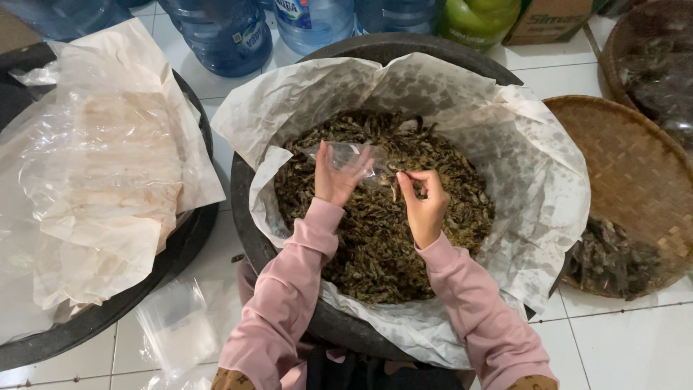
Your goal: The person sits on the floor beside a large paper-lined tub of dried fish, opens a small clear plastic bag, and picks dried fish one at a time from the tub into the bag. When the bag is filled, the person seals it and places it on a bamboo tray holding other filled bags.
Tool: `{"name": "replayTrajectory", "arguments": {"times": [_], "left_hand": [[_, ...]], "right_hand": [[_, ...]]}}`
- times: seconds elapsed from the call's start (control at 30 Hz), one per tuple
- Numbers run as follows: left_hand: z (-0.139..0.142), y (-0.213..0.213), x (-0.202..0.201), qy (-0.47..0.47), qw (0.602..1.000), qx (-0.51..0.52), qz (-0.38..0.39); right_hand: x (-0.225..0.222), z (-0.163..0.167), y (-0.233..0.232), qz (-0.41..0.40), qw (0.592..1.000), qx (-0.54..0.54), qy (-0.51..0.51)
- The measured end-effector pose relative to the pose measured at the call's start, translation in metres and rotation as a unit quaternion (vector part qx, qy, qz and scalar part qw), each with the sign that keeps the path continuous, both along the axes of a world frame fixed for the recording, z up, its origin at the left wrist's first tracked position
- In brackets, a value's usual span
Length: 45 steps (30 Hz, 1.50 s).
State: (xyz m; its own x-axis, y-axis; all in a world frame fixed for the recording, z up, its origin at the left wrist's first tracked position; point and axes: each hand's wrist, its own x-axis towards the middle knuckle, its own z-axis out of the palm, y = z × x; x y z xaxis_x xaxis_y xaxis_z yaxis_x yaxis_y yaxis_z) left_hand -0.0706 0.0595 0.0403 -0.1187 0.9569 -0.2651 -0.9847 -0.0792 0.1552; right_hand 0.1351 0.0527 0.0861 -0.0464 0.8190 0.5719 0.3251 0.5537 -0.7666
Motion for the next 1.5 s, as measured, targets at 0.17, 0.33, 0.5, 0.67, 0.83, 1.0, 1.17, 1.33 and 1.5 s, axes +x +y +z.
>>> {"name": "replayTrajectory", "arguments": {"times": [0.17, 0.33, 0.5, 0.67, 0.83, 1.0, 1.17, 1.33, 1.5], "left_hand": [[-0.001, 0.0, 0.001, -0.001, 1.0, -0.013, -0.002], [-0.008, 0.002, 0.0, 0.022, 1.0, -0.016, -0.003], [-0.007, 0.001, 0.004, 0.077, 0.997, -0.014, -0.023], [-0.007, -0.001, 0.009, 0.097, 0.992, -0.007, -0.077], [-0.009, 0.003, 0.001, 0.012, 0.997, 0.04, -0.06], [-0.009, 0.004, -0.005, -0.016, 1.0, -0.014, -0.013], [-0.009, 0.004, -0.006, 0.018, 0.999, 0.023, -0.018], [-0.007, 0.007, -0.006, 0.075, 0.997, 0.021, -0.028], [-0.005, 0.003, 0.006, 0.13, 0.989, 0.028, -0.068]], "right_hand": [[0.0, 0.009, 0.0, -0.013, 0.997, 0.052, -0.046], [0.001, 0.028, -0.006, 0.006, 0.972, 0.187, -0.142], [0.002, 0.031, -0.007, -0.002, 0.969, 0.156, -0.191], [0.004, 0.031, -0.001, -0.006, 0.955, 0.196, -0.224], [0.015, 0.045, 0.001, 0.18, 0.953, 0.088, -0.226], [0.025, 0.057, 0.001, 0.213, 0.923, 0.121, -0.298], [0.036, 0.059, 0.001, 0.195, 0.892, 0.152, -0.377], [0.03, 0.046, 0.005, 0.181, 0.894, 0.121, -0.392], [0.015, 0.029, 0.009, 0.221, 0.897, 0.132, -0.36]]}}
